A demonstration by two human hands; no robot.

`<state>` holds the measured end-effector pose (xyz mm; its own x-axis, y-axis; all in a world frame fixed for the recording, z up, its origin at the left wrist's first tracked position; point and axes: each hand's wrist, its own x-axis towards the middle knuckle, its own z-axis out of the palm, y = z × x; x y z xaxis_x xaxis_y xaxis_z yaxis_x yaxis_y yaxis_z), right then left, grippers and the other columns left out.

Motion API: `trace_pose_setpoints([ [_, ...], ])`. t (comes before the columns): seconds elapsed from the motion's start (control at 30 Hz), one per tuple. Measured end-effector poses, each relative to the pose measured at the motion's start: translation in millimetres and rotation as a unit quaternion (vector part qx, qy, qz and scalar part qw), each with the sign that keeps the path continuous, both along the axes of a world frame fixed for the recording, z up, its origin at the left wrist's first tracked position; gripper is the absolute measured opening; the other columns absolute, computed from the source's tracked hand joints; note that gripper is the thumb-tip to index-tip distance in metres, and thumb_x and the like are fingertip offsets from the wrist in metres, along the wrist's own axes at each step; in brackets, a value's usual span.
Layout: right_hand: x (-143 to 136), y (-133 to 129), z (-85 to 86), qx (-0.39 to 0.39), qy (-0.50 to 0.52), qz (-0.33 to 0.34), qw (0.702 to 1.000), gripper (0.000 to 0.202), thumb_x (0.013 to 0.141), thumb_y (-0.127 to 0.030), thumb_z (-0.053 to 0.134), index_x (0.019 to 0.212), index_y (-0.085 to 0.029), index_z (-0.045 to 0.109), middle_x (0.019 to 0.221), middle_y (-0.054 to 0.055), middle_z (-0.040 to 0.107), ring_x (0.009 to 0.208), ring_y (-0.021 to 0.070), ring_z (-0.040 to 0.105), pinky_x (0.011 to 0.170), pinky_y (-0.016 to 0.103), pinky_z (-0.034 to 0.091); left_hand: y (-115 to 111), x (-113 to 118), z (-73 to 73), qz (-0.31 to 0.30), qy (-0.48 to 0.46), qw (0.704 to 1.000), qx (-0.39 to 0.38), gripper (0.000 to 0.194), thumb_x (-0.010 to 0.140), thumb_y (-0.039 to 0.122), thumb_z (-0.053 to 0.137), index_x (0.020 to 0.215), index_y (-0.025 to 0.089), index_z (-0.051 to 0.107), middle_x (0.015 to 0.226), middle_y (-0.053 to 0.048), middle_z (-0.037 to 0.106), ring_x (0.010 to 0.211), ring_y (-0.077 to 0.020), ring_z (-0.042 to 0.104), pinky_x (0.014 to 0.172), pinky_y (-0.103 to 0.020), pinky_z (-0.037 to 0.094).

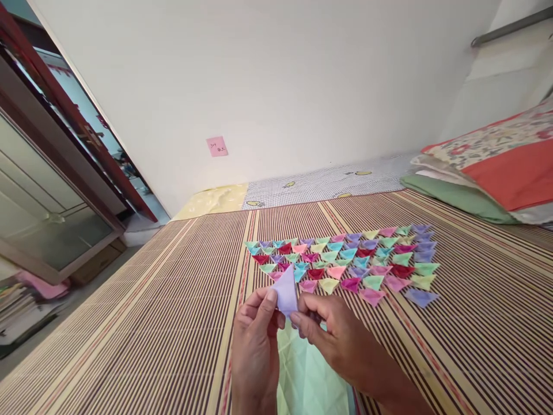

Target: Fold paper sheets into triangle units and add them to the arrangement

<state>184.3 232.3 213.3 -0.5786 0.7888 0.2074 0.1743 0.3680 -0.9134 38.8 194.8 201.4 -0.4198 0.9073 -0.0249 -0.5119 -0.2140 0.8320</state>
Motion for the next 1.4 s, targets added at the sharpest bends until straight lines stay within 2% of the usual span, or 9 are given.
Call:
trace_pose_setpoints([
  [0.17,6.9,5.5,4.3,-0.038,0.089,-0.046,0.994,0.032,0.103,-0.042,0.055,0.078,-0.021,0.053,0.074,-0.002,0.053,0.068,0.0145,0.049,0.063,0.028,0.039,-5.2,2.9,6.6,-0.024,0.090,0.996,-0.009,0.026,0.075,0.037,0.091,0.077,0.015,0.077,0.065,0.000,0.063,0.059,-0.0096,0.052,0.057,-0.020,0.045],
  [0.27,8.1,9.0,3.2,-0.047,0.136,-0.070,0.987,0.036,0.102,-0.043,0.055,0.074,-0.022,0.051,0.068,-0.003,0.049,0.064,0.0139,0.048,0.060,0.028,0.040,-6.0,7.4,9.6,-0.045,0.081,0.996,-0.010,0.025,0.074,0.037,0.091,0.079,0.016,0.078,0.066,-0.001,0.066,0.062,-0.0123,0.058,0.060,-0.022,0.048],
  [0.47,3.0,4.6,3.4,-0.040,0.172,-0.091,0.980,0.038,0.101,-0.046,0.058,0.072,-0.022,0.056,0.061,-0.003,0.055,0.059,0.0136,0.053,0.060,0.028,0.043,-2.0,11.5,5.7,0.000,0.082,0.997,-0.010,0.028,0.068,0.039,0.094,0.071,0.015,0.079,0.061,0.001,0.062,0.060,-0.0099,0.051,0.058,-0.021,0.044],
  [0.7,1.1,3.0,2.4,-0.018,0.154,-0.105,0.982,0.037,0.102,-0.046,0.057,0.074,-0.022,0.056,0.061,-0.002,0.057,0.059,0.0144,0.055,0.058,0.028,0.044,-1.4,11.6,1.7,0.023,0.105,0.994,-0.004,0.027,0.073,0.041,0.091,0.074,0.017,0.080,0.063,0.000,0.062,0.063,-0.0121,0.052,0.061,-0.023,0.044],
  [0.97,2.4,4.3,4.5,-0.042,0.169,-0.085,0.981,0.033,0.099,-0.046,0.061,0.079,-0.021,0.058,0.064,-0.002,0.056,0.060,0.0142,0.055,0.057,0.027,0.044,-2.8,9.7,3.9,-0.009,0.101,0.995,-0.008,0.028,0.076,0.042,0.089,0.073,0.016,0.078,0.062,0.001,0.058,0.062,-0.0123,0.049,0.059,-0.023,0.041],
  [1.1,-1.9,2.9,2.8,-0.053,0.204,-0.127,0.969,0.036,0.099,-0.045,0.059,0.072,-0.021,0.056,0.062,-0.003,0.050,0.058,0.0136,0.049,0.055,0.026,0.040,-3.4,12.8,7.3,-0.035,0.095,0.995,-0.010,0.030,0.076,0.041,0.088,0.070,0.015,0.075,0.062,0.001,0.056,0.062,-0.0123,0.047,0.060,-0.023,0.040],
  [1.27,-5.1,4.2,0.0,-0.079,0.249,-0.192,0.946,0.031,0.094,-0.036,0.060,0.067,-0.022,0.053,0.057,-0.005,0.043,0.052,0.0118,0.041,0.048,0.025,0.035,-4.8,18.9,12.7,-0.055,0.061,0.996,-0.022,0.030,0.070,0.040,0.091,0.066,0.015,0.075,0.061,0.001,0.058,0.059,-0.0104,0.046,0.059,-0.021,0.041],
  [1.33,-2.4,7.6,-0.2,-0.070,0.254,-0.224,0.938,0.029,0.093,-0.034,0.061,0.067,-0.022,0.056,0.058,-0.005,0.044,0.051,0.0116,0.040,0.048,0.025,0.034,-4.7,18.2,12.3,-0.056,0.056,0.997,-0.024,0.030,0.069,0.039,0.092,0.067,0.015,0.075,0.060,0.001,0.058,0.058,-0.0099,0.047,0.058,-0.020,0.041],
  [1.4,2.0,11.6,0.2,-0.052,0.260,-0.250,0.931,0.028,0.095,-0.035,0.061,0.070,-0.022,0.060,0.061,-0.003,0.050,0.054,0.0123,0.044,0.052,0.026,0.039,-3.6,14.9,10.5,-0.043,0.040,0.998,-0.026,0.031,0.068,0.039,0.094,0.066,0.014,0.075,0.059,0.001,0.059,0.057,-0.0091,0.048,0.057,-0.019,0.041],
])
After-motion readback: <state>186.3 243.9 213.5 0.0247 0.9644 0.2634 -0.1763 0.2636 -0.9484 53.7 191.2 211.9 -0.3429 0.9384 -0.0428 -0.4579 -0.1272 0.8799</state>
